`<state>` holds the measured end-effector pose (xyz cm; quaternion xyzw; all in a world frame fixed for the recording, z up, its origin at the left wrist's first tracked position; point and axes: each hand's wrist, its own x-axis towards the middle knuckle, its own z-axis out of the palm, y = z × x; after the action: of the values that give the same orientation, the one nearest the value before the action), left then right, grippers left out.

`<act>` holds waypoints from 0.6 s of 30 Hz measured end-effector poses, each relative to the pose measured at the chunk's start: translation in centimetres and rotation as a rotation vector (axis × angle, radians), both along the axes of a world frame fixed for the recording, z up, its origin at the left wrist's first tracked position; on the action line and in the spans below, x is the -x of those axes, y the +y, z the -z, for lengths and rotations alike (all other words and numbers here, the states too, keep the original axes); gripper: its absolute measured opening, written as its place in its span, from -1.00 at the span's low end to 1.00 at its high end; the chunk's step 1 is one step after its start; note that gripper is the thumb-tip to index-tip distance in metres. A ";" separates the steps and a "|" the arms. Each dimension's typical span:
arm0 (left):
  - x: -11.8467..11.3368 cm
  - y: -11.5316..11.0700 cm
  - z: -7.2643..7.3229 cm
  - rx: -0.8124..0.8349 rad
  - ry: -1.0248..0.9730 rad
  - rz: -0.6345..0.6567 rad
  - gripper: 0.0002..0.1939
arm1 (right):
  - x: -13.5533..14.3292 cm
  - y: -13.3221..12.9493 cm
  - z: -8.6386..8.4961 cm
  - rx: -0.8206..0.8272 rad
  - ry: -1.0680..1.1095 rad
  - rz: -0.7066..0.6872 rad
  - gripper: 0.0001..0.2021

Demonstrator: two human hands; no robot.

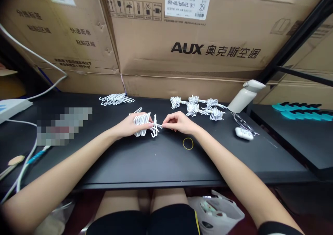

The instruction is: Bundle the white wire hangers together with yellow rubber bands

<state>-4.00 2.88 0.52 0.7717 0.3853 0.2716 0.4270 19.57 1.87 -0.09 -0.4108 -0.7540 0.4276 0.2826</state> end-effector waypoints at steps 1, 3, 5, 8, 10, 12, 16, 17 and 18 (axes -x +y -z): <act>0.0 0.0 0.0 0.003 -0.001 -0.003 -0.67 | -0.1 0.0 0.0 -0.003 0.000 -0.002 -0.73; -0.1 0.0 0.0 0.008 0.001 -0.012 -0.67 | -0.2 0.1 0.0 -0.019 -0.007 -0.007 -0.74; -0.1 0.1 0.1 0.009 0.008 -0.034 -0.66 | -0.3 0.1 -0.1 -0.053 -0.021 -0.001 -0.75; -0.1 0.2 0.4 0.020 0.014 -0.065 -0.64 | -0.2 0.1 0.0 -0.101 -0.019 0.017 -0.77; -0.1 0.3 0.5 0.035 0.004 -0.076 -0.62 | 0.0 0.0 0.0 -0.118 -0.002 0.018 -0.79; -0.1 0.3 0.5 0.047 -0.008 -0.078 -0.62 | 0.2 -0.1 0.2 -0.137 0.017 0.022 -0.79; -0.2 0.1 0.4 0.047 -0.002 -0.072 -0.63 | 0.9 -0.4 0.5 -0.146 0.059 0.056 -0.79; -0.2 0.1 0.4 0.042 0.002 -0.071 -0.63 | 1.1 -0.5 0.6 -0.138 0.070 0.066 -0.79; -0.2 0.0 0.3 0.036 0.006 -0.069 -0.64 | 1.3 -0.6 0.7 -0.128 0.081 0.073 -0.79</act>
<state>-3.81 2.90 0.21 0.7509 0.4179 0.2769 0.4299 18.30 1.26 -0.80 -0.4016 -0.7522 0.3843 0.3538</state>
